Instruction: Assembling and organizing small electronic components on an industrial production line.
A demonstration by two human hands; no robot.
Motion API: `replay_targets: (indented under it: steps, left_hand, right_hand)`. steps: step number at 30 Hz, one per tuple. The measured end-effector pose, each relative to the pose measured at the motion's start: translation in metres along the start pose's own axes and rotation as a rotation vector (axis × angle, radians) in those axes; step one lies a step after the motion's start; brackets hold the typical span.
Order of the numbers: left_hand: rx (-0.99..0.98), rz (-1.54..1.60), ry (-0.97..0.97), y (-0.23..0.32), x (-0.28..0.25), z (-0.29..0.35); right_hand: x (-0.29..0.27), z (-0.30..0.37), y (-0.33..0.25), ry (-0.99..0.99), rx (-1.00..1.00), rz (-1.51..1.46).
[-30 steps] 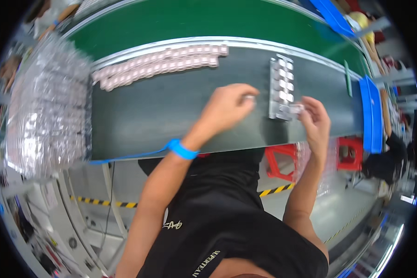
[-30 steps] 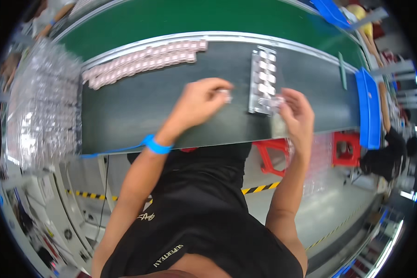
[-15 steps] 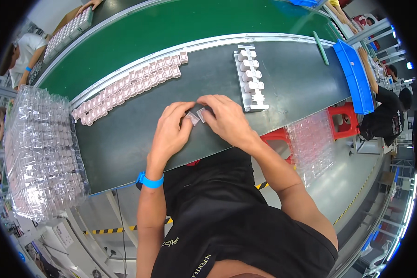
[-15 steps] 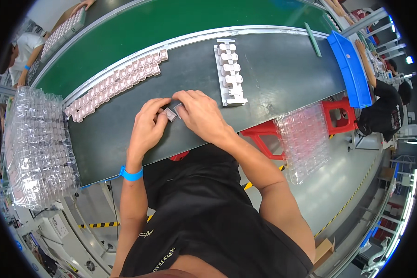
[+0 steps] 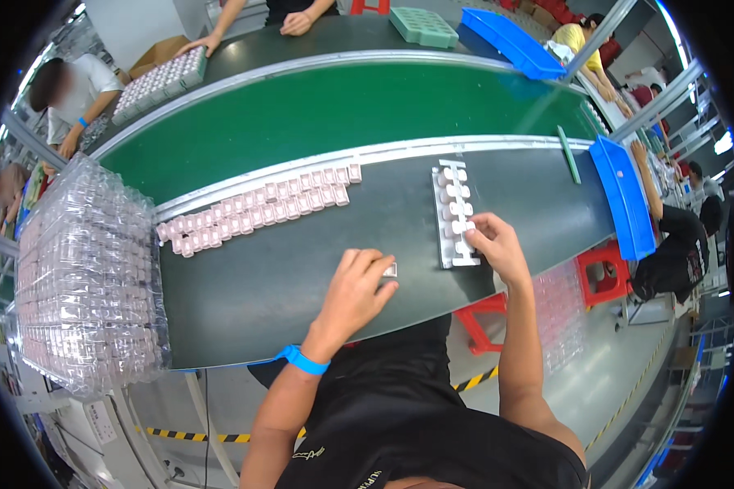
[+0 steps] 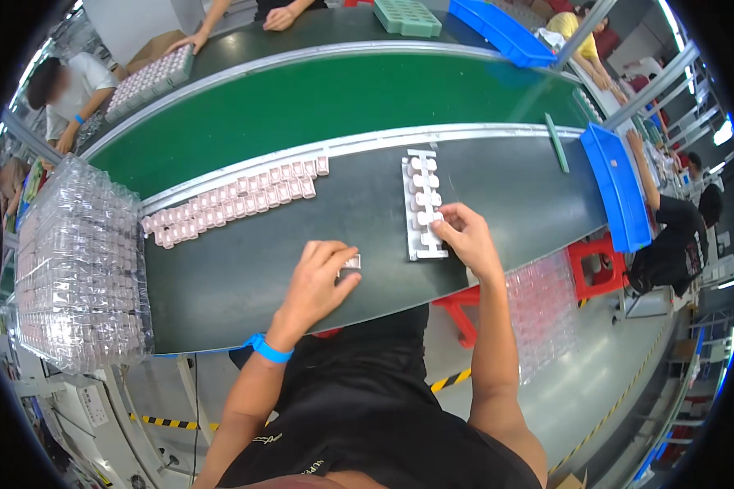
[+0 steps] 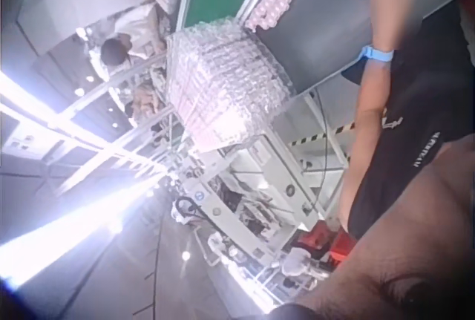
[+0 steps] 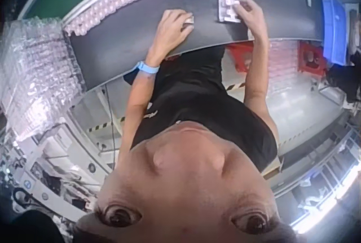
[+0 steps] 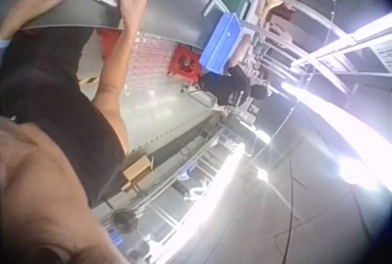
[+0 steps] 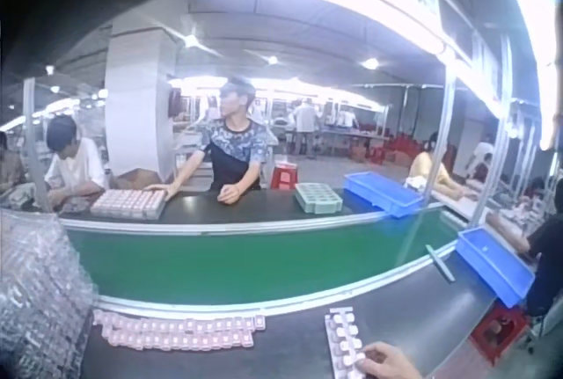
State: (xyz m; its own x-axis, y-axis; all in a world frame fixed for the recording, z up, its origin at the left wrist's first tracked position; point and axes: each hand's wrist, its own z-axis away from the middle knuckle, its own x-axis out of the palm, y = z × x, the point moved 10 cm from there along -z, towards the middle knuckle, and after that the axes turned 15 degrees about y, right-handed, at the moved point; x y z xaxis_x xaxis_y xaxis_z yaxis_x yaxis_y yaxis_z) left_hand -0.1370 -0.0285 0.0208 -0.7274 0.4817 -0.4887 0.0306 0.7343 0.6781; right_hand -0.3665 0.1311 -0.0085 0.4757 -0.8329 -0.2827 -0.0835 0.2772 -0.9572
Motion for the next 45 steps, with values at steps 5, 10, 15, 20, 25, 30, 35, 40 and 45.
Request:
replay_targets:
  steps: [5,10,15,20,25,30,35,40,45]
  left_hand:
    - [0.027,-0.054,0.064,0.001,0.004,0.001]
    - [0.075,-0.072,0.032,0.011,0.0,-0.003]
    - [0.146,-0.084,0.068,0.014,-0.003,0.0]
    - [0.009,-0.01,0.063,0.004,-0.007,-0.001]
    - [0.007,-0.05,0.015,0.005,-0.003,-0.003]
    - [-0.011,-0.167,-0.02,0.006,0.002,-0.003]
    - [0.027,-0.128,0.02,0.006,0.0,-0.003]
    - [0.006,-0.091,0.106,-0.006,-0.011,0.002]
    - [0.034,-0.098,0.114,0.002,0.002,0.004]
  right_hand:
    - [-0.017,-0.011,-0.014,0.057,-0.125,0.17]
    - [-0.023,0.015,-0.084,0.272,-0.354,0.166]
    - [0.079,0.072,-0.118,0.038,-0.636,0.369]
    - [0.126,0.074,-0.073,-0.062,-0.617,0.418]
    - [0.116,0.074,-0.084,-0.07,-0.629,0.341]
    - [0.05,0.049,-0.108,0.178,-0.653,0.529]
    - [0.033,0.025,-0.092,0.051,-0.614,0.701]
    - [0.051,0.008,-0.093,-0.118,-0.63,0.641]
    - [0.045,0.018,-0.102,-0.119,-0.641,0.663]
